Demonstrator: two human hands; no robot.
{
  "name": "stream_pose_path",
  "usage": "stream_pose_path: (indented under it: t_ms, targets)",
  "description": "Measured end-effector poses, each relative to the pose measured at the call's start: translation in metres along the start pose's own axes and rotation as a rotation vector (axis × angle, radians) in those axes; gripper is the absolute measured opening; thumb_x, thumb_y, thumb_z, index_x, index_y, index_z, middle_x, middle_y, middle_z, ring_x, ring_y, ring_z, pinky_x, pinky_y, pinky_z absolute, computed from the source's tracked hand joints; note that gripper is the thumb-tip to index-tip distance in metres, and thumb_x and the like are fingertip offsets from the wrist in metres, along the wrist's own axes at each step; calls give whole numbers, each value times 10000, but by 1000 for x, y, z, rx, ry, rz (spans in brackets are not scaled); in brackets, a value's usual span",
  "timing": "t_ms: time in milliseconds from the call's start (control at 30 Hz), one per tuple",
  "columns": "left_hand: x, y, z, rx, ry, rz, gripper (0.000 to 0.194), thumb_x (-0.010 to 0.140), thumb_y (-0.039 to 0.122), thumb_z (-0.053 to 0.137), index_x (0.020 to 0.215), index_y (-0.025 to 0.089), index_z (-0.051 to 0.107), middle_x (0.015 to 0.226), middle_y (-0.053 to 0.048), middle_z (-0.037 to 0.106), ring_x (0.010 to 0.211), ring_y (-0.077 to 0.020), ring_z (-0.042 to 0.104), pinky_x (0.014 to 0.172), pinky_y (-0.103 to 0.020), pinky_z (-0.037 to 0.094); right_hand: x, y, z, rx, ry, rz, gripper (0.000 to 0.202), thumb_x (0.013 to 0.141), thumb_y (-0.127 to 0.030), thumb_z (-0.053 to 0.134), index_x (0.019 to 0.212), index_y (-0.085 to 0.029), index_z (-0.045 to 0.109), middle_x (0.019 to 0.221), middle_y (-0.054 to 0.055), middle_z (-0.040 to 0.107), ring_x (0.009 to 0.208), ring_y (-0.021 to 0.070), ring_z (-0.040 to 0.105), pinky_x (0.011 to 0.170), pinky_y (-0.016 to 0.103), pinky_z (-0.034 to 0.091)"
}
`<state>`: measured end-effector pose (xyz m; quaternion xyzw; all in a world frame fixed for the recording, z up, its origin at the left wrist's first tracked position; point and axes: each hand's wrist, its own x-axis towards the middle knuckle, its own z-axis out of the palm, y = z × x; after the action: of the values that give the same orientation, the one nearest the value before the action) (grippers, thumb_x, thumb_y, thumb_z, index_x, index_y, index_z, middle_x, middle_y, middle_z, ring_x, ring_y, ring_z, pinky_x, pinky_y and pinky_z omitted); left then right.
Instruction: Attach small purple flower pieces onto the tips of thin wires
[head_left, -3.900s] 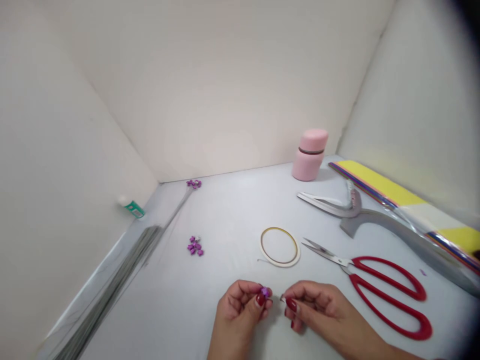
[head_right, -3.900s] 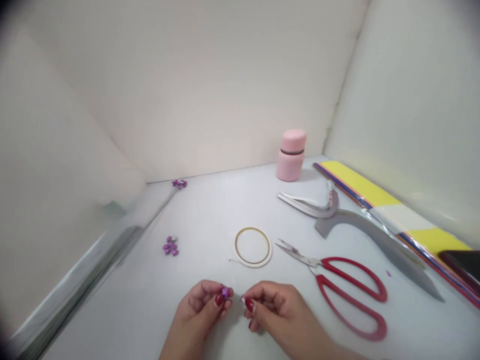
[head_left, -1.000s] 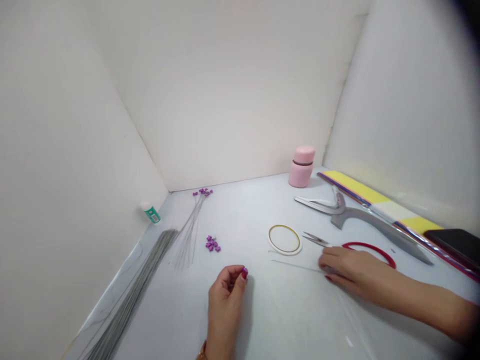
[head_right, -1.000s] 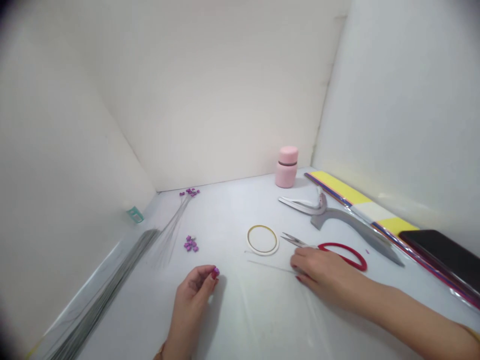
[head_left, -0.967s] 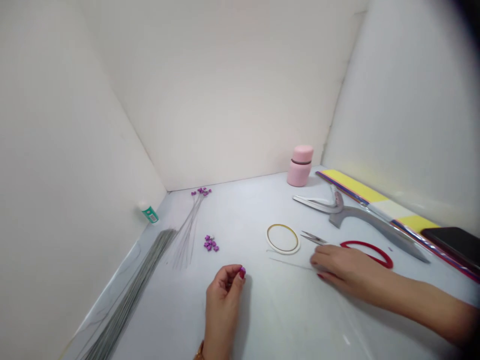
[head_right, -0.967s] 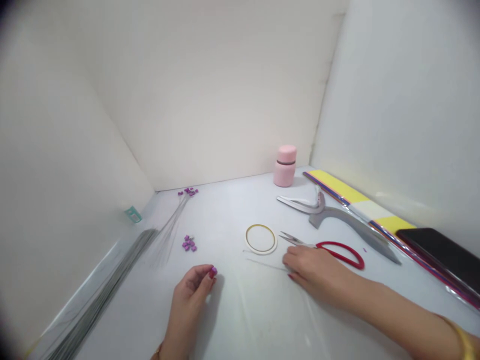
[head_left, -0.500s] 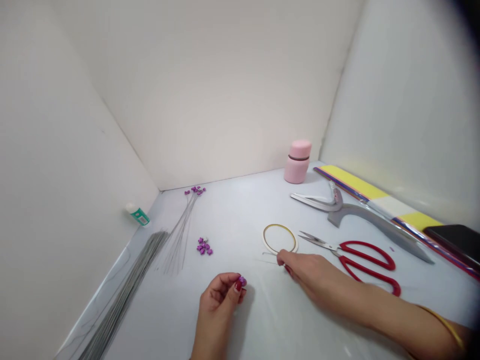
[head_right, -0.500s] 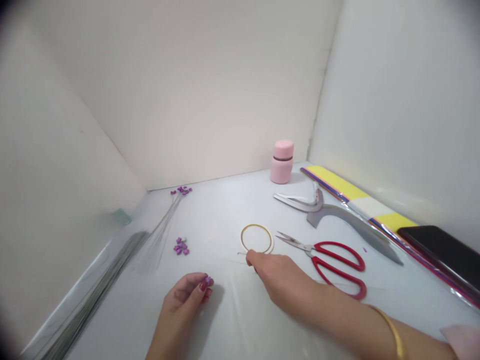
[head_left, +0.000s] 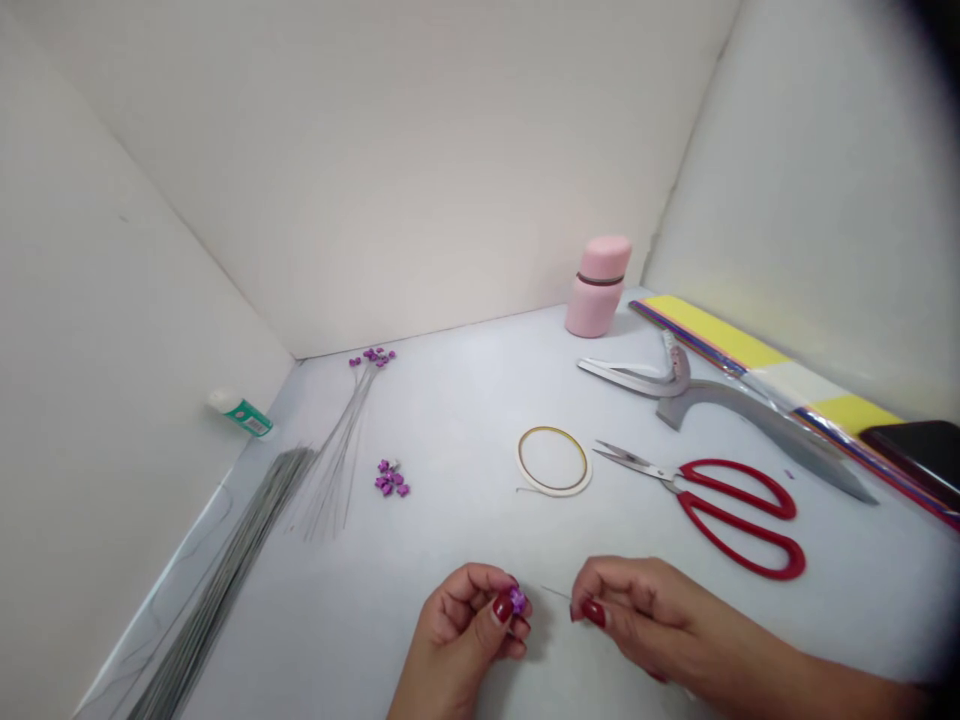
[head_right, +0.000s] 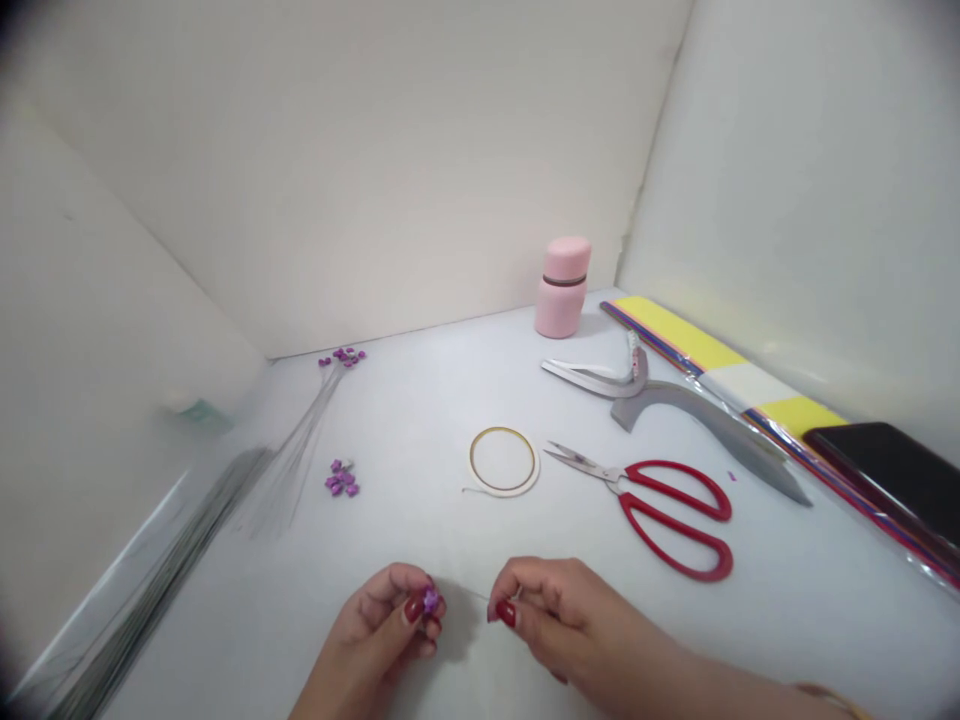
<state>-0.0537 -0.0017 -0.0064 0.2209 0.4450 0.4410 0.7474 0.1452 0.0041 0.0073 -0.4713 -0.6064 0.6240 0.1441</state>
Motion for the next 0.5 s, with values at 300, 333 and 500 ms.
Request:
stream_pose_path:
  t_ms: [300,333,500]
  targets:
    - [-2,5,-3,54,-16,21,174,612,264,760,685,130,676,594,-14,652,522,-74,558,522,-176,433,25,-16,6,389,-81,57,221,854,-410,420,861,-190,436,449,-98,456,273,25,314,297,114,221]
    - [-2,6,-3,51,-13,31,171,612,260,760,686,130,679,596,-13,651,520,-73,557,519,-173,431,29,-14,8,391,-66,35,242,860,-430,408,876,-190,436,429,-103,445,270,27,299,295,114,221]
    - [2,8,-5,-30,48,-11,200,576,253,784,720,141,703,595,-12,668,507,-62,562,509,-164,431,40,-1,14,408,-83,-41,326,834,-504,442,879,-181,441,450,-85,471,305,34,328,319,121,261]
